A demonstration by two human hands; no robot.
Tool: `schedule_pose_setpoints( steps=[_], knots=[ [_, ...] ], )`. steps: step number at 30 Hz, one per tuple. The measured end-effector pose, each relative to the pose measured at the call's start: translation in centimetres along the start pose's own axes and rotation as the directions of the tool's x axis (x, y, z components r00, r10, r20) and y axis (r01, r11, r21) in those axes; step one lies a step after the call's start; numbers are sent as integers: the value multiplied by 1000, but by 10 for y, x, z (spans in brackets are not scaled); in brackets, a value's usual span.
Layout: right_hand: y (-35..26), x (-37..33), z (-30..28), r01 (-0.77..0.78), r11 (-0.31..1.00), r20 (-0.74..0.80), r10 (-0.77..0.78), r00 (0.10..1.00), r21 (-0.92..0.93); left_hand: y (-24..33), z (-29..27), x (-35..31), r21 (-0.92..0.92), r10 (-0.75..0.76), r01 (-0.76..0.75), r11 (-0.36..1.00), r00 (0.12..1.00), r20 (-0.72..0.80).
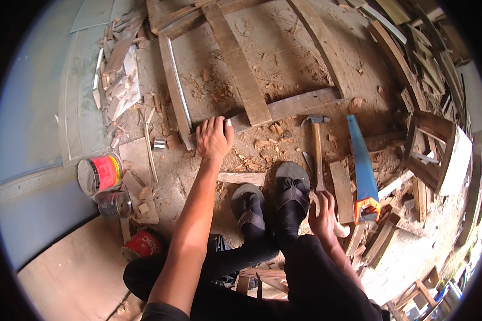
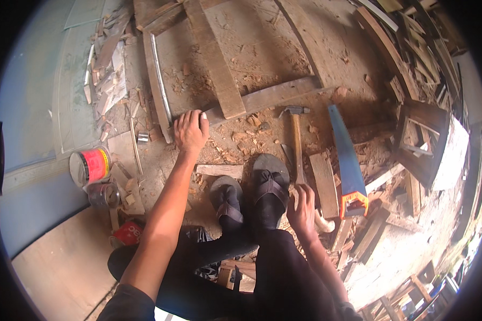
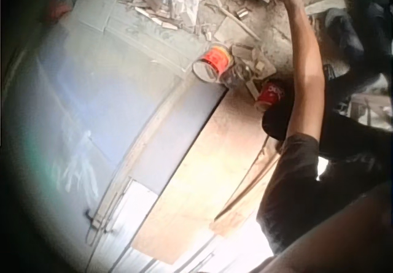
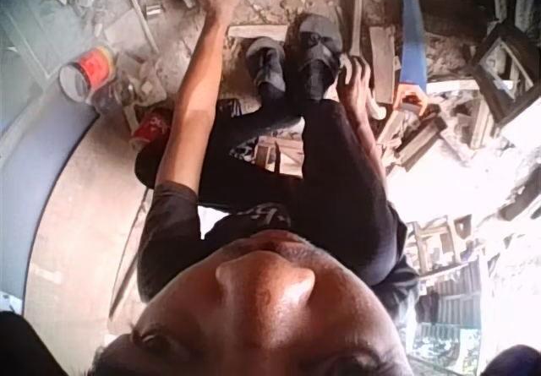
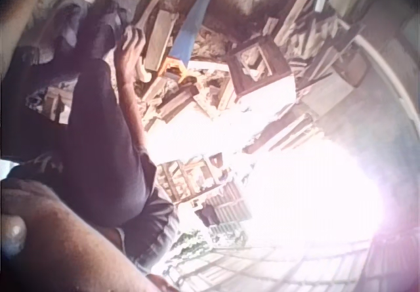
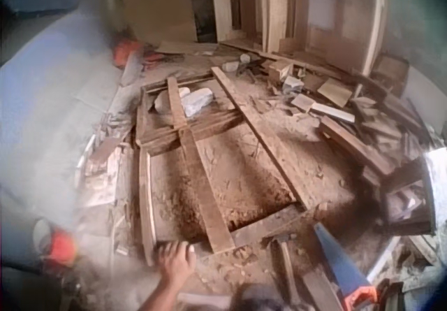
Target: The person assembles a wooden frame on the floor, using a hammer to tap pieces into place and a hand saw to cut a wooden plank. The person positions and adjusts the frame components throughout the process.
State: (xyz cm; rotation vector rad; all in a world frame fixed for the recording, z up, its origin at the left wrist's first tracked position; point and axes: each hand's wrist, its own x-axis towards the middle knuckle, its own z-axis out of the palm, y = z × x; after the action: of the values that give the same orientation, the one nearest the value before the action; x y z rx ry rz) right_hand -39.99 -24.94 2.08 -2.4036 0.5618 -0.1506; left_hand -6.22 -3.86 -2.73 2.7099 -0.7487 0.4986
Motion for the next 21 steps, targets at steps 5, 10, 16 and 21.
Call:
schedule_pose_setpoints(
  steps=[5,10,16,21],
  knots=[
    [28,-56,0,-104,984,-21,102,995,-147,0,-3,1,38,-33,30,999,996,86],
    [48,-79,9,-51,982,23,56,998,-182,-9,0,-7,65,10,-14,998,998,57],
    [64,-119,6,-230,959,46,241,970,-168,-14,-12,-6,-56,8,5,998,976,220],
    [88,-131,-16,-206,941,100,240,966,-269,-10,-24,-5,-38,67,-58,998,944,322]
  ],
)
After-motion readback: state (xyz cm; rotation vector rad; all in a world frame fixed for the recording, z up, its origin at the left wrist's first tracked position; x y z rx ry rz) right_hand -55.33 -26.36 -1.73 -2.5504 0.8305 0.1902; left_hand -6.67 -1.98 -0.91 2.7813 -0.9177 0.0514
